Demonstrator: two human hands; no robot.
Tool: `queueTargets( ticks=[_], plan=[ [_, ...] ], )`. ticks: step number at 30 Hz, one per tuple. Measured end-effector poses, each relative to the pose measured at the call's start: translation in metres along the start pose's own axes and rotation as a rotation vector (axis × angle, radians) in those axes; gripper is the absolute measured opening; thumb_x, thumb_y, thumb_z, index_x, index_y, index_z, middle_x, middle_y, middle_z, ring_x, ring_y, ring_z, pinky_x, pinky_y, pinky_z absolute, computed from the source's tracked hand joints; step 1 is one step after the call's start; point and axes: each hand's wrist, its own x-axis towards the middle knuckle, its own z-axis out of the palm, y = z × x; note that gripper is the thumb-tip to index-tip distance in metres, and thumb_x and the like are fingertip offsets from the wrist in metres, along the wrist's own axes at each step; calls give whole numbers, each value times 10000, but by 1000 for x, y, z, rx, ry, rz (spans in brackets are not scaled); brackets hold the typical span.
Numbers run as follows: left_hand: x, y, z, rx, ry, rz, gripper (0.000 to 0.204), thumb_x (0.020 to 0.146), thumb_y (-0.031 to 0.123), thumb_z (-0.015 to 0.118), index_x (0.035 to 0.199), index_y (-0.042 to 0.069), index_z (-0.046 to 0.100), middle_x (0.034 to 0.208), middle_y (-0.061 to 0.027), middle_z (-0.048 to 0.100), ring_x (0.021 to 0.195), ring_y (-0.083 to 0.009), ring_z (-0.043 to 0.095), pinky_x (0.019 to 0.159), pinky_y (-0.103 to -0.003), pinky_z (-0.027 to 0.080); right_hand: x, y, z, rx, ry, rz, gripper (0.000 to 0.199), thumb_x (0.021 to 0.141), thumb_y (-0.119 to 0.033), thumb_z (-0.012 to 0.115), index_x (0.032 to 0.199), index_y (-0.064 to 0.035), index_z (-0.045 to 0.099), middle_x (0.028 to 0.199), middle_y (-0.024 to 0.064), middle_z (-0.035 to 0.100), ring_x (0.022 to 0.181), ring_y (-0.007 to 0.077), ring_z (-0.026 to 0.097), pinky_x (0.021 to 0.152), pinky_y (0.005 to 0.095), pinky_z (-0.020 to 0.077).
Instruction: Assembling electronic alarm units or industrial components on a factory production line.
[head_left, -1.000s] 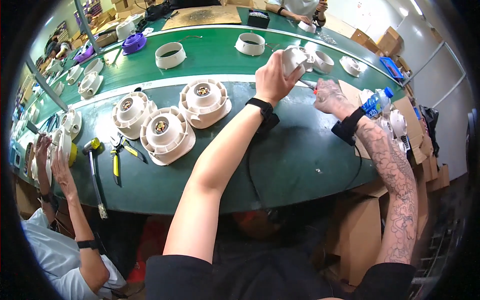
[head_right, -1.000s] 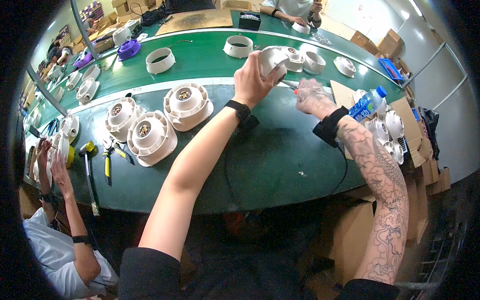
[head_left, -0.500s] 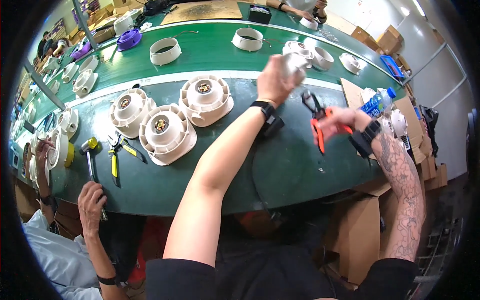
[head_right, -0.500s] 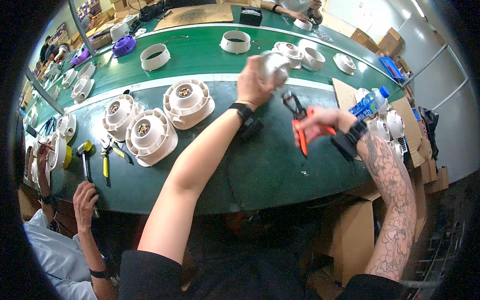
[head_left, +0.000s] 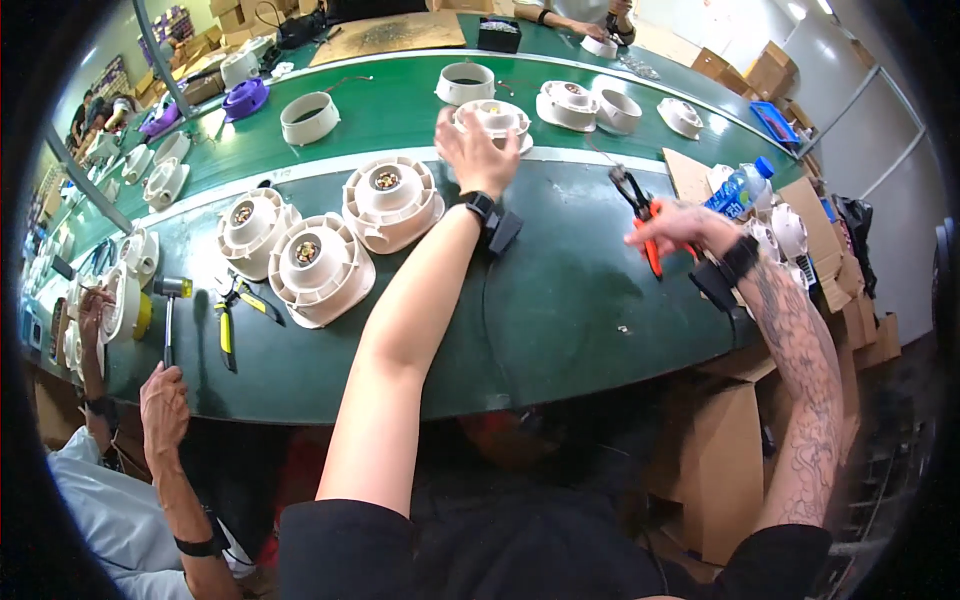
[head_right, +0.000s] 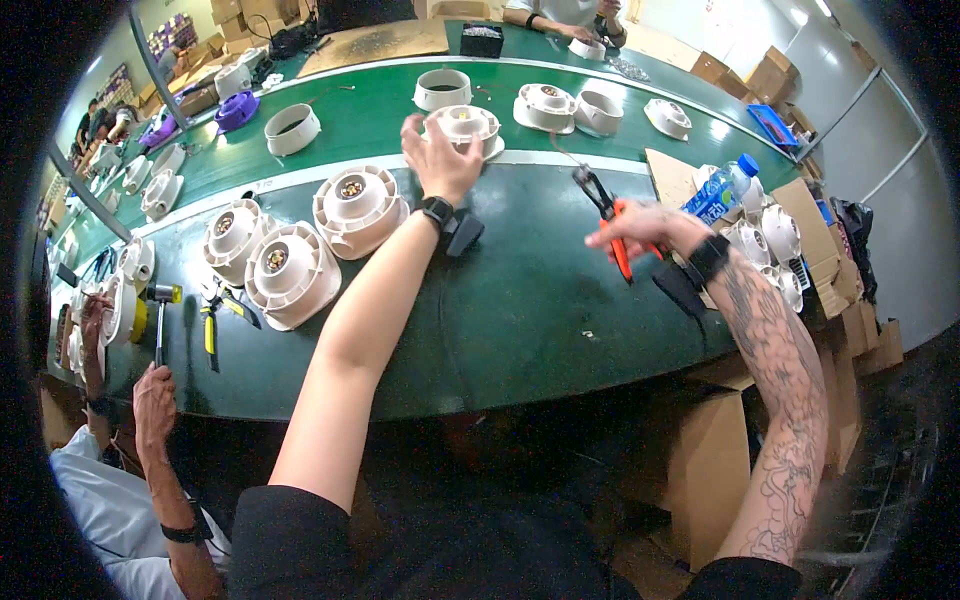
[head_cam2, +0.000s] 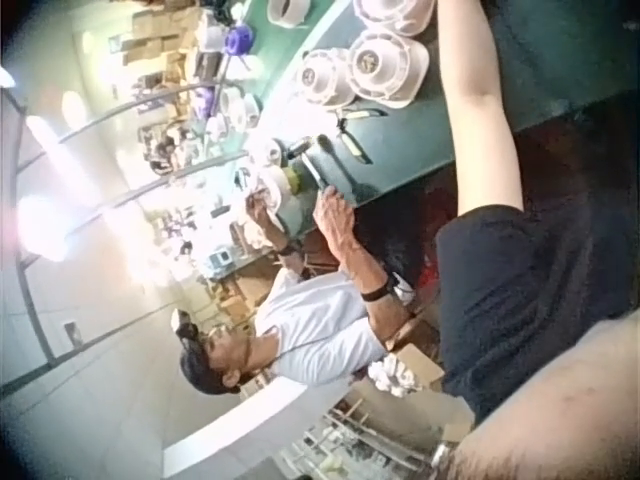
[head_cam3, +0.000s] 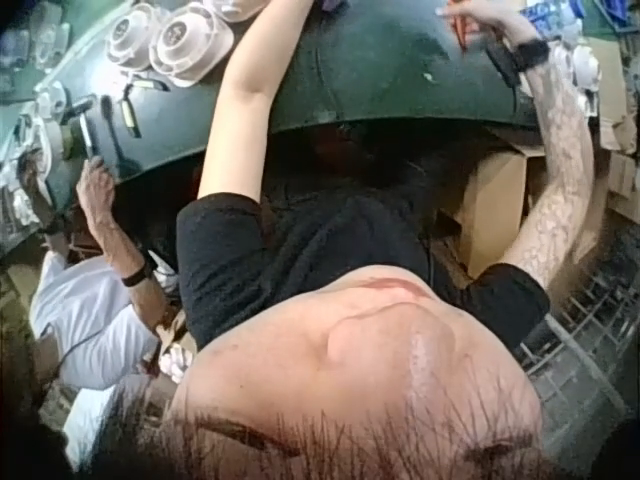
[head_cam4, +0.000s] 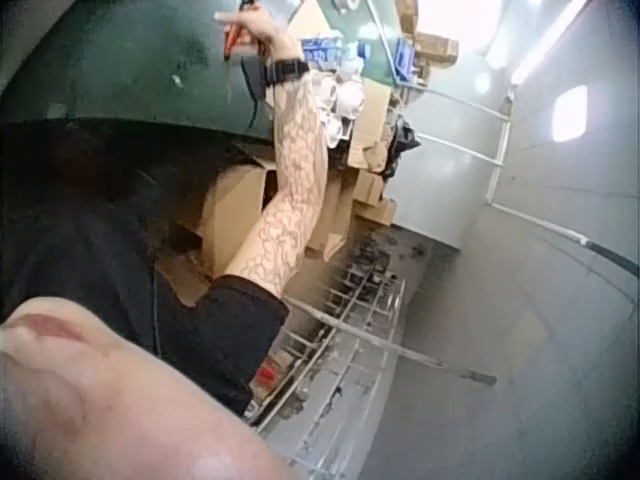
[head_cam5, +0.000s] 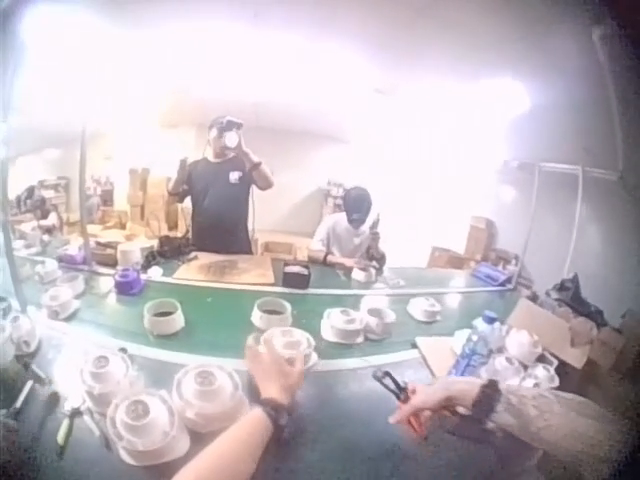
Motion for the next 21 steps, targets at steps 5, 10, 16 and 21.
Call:
queueTargets(
  ticks=[5, 10, 16, 21],
  plan=[
    [-1, 23, -4, -54, -764, -115, 552, 794, 338, 717, 1212, 0, 592, 1036, -281, 665, 1019, -401, 649, 936, -454, 504, 40, -57, -10, -249, 163, 115, 403, 778, -402, 835, 847, -54, 645, 701, 50, 671, 543, 138, 642, 484, 250, 511],
    [-8, -27, 13, 47, -258, 92, 718, 813, 316, 699, 1386, -45, 462, 1365, -309, 507, 1235, -409, 534, 1022, -451, 450, 83, -132, 10, -518, 203, 29, 539, 693, -558, 817, 841, -62, 666, 665, 58, 646, 534, 173, 597, 522, 336, 449],
    [-2, -22, 10, -250, -512, -157, 306, 810, 261, 677, 995, 18, 679, 989, -208, 713, 926, -356, 693, 832, -433, 544, 132, -150, 17, -490, 470, -88, 523, 662, -542, 853, 734, -89, 602, 638, 12, 522, 512, 135, 511, 481, 340, 428],
    [-3, -12, 6, -151, -515, -20, 201, 789, 258, 663, 844, 72, 714, 813, -160, 720, 798, -338, 706, 769, -420, 560, 166, -146, -12, -699, 641, -14, 610, 657, -379, 816, 1153, -41, 710, 1205, 209, 681, 1127, 308, 661, 972, 401, 523]
  ],
)
